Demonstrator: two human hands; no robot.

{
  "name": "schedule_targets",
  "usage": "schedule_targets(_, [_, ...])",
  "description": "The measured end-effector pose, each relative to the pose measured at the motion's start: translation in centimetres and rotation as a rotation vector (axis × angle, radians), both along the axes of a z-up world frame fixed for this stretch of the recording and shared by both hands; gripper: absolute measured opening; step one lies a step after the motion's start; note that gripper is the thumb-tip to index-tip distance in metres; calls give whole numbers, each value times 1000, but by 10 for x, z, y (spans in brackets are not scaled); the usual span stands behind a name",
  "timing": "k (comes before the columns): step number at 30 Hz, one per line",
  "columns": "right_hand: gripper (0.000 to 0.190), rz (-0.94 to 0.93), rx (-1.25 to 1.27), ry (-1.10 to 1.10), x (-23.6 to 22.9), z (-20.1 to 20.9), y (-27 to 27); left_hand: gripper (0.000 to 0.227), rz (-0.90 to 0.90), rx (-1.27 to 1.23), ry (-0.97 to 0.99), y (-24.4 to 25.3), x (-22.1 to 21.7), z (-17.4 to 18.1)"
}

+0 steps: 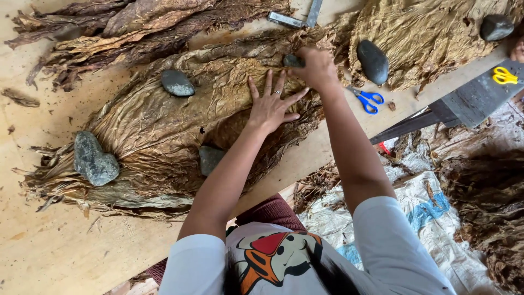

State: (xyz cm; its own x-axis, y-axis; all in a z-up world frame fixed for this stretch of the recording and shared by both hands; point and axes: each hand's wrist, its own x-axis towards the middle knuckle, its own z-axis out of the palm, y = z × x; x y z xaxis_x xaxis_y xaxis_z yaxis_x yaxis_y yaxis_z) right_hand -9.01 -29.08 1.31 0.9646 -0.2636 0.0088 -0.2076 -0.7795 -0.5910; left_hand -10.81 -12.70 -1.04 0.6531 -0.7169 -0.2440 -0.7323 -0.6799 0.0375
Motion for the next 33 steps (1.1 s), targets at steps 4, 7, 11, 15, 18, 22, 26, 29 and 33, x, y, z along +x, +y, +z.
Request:
schedule_targets(4, [36,19,-286,274,14,-8,3,70,-11,-33,-4,1,0,-1])
schedule_targets(7, [38,59,-89,350,9,20,8,71,-6,-31,-7,0,1,-2])
schedule_targets(11, [39,115,3,320,25,-1,-20,73,-9,-77,-28,2,1,-6])
schedule_targets(15, [21,94,-50,464,21,10,-3,71,-20,-97,-61,2,0,-5])
schedule_targets(18, [26,34,-28,390,21,8,-2,68,-27,-33,-58,4,0,-2])
schedule_targets(22, [31,-16,393,143,11,13,-25,77,-38,-48,-64,2,4,-9])
schedule_targets(26, [66,103,759,-263,-21,44,-32,83,-41,-142,-11,-4,10,-9])
schedule_targets(29, [29,456,767,-214,-47,43,-30,83,-57,-119,1,-4,14,-7])
schedule_targets(33, [45,363,742,-85,-57,14,-7,61,-13,-289,-2,0,7,-9])
